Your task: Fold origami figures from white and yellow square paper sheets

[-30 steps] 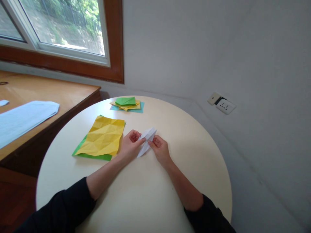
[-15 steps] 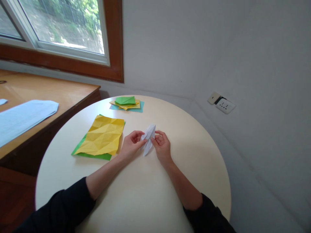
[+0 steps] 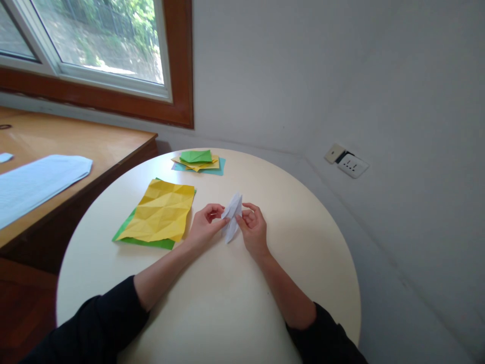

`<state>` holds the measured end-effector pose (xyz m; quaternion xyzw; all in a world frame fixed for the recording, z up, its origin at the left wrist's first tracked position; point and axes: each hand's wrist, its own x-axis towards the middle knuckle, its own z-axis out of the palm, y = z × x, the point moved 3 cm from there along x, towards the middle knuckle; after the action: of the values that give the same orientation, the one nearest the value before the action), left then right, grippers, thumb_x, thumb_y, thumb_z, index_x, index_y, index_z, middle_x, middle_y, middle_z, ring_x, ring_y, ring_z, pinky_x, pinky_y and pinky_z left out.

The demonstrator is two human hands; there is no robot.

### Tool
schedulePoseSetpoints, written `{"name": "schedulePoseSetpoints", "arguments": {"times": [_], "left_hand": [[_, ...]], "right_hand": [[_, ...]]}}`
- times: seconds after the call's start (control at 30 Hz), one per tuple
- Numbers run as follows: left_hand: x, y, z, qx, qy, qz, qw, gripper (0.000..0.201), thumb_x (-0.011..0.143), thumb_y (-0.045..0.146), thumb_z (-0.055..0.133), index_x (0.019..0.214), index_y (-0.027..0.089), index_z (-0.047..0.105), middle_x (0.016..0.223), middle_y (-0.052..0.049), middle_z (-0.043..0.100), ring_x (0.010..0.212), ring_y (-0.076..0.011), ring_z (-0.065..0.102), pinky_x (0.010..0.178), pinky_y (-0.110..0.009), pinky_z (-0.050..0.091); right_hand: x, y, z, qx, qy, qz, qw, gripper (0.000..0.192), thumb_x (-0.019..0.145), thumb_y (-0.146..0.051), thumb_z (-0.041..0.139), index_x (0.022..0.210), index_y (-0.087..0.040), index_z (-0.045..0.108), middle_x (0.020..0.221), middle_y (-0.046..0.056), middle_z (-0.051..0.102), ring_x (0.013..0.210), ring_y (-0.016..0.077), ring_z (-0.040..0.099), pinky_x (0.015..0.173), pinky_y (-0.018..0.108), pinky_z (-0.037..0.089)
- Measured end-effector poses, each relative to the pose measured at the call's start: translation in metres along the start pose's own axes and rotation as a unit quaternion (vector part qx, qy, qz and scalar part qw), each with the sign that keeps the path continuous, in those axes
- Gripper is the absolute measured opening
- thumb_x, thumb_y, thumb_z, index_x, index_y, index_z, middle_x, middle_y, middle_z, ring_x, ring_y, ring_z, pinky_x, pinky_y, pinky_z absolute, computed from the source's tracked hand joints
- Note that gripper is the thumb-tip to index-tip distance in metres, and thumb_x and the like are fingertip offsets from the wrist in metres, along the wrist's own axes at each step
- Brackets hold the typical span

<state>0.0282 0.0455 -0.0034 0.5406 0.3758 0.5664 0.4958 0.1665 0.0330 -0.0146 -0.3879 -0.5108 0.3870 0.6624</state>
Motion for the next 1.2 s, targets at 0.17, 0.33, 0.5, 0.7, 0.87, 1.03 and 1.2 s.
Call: {"name": "schedulePoseSetpoints", "arguments": {"times": [0.17,0.33,0.5,0.7,0.87,1.03,1.2], "left_hand": [[-0.003,0.005,-0.001,0.082,0.013,0.088,0.993,0.014,0.062,0.021,0.068,0.070,0.016,0.058,0.077,-0.002,0.058,0.074,-0.0133,0.052,0.069,-0.026,0.041],[-0.006,0.010,0.002,0.042,0.013,0.083,0.996,0.014,0.065,0.023,0.067,0.069,0.016,0.057,0.074,-0.003,0.060,0.074,-0.0141,0.055,0.072,-0.027,0.043],[-0.006,0.010,0.003,-0.022,0.029,0.027,0.999,0.023,0.061,0.028,0.071,0.068,0.016,0.053,0.064,0.002,0.058,0.060,-0.0100,0.054,0.058,-0.022,0.041],[-0.008,0.011,0.003,-0.033,0.037,0.001,0.999,0.029,0.064,0.033,0.070,0.069,0.018,0.046,0.043,0.010,0.044,0.043,-0.0048,0.040,0.046,-0.017,0.029],[-0.008,0.010,0.001,-0.019,0.045,-0.028,0.998,0.035,0.063,0.035,0.069,0.084,0.020,0.046,0.052,0.007,0.058,0.046,-0.0077,0.049,0.047,-0.018,0.033],[-0.004,0.005,0.000,-0.018,0.038,-0.022,0.999,0.028,0.062,0.036,0.067,0.080,0.017,0.055,0.059,0.002,0.063,0.056,-0.0111,0.056,0.054,-0.021,0.041],[-0.002,0.002,-0.001,-0.040,0.048,-0.030,0.998,0.023,0.063,0.032,0.066,0.078,0.016,0.060,0.063,0.001,0.063,0.062,-0.0124,0.058,0.061,-0.024,0.046]], "right_hand": [[-0.002,-0.003,0.001,-0.012,0.014,-0.007,1.000,0.028,0.070,-0.025,0.065,0.095,-0.022,0.051,0.069,-0.003,0.058,0.062,0.0107,0.058,0.060,0.024,0.046],[-0.002,-0.002,0.002,-0.003,0.011,0.006,1.000,0.032,0.068,-0.025,0.067,0.096,-0.021,0.052,0.068,-0.003,0.060,0.062,0.0115,0.058,0.061,0.025,0.047],[-0.002,0.002,0.002,-0.010,-0.005,0.035,0.999,0.023,0.068,-0.028,0.067,0.086,-0.018,0.057,0.076,0.002,0.064,0.068,0.0135,0.061,0.063,0.027,0.048],[-0.003,-0.005,0.001,-0.029,0.027,0.006,0.999,0.025,0.068,-0.027,0.067,0.088,-0.020,0.053,0.064,-0.003,0.061,0.059,0.0113,0.059,0.060,0.025,0.048],[-0.004,-0.006,0.002,-0.043,0.016,0.004,0.999,0.021,0.068,-0.028,0.067,0.084,-0.019,0.056,0.069,0.000,0.064,0.064,0.0133,0.062,0.063,0.027,0.050],[-0.002,-0.002,0.002,-0.031,0.002,0.020,0.999,0.022,0.066,-0.029,0.068,0.083,-0.018,0.060,0.075,0.003,0.066,0.069,0.0149,0.062,0.067,0.029,0.052],[-0.001,-0.001,0.001,-0.015,-0.005,0.017,1.000,0.017,0.069,-0.027,0.064,0.085,-0.020,0.063,0.081,0.002,0.066,0.076,0.0153,0.062,0.068,0.029,0.051]]}}
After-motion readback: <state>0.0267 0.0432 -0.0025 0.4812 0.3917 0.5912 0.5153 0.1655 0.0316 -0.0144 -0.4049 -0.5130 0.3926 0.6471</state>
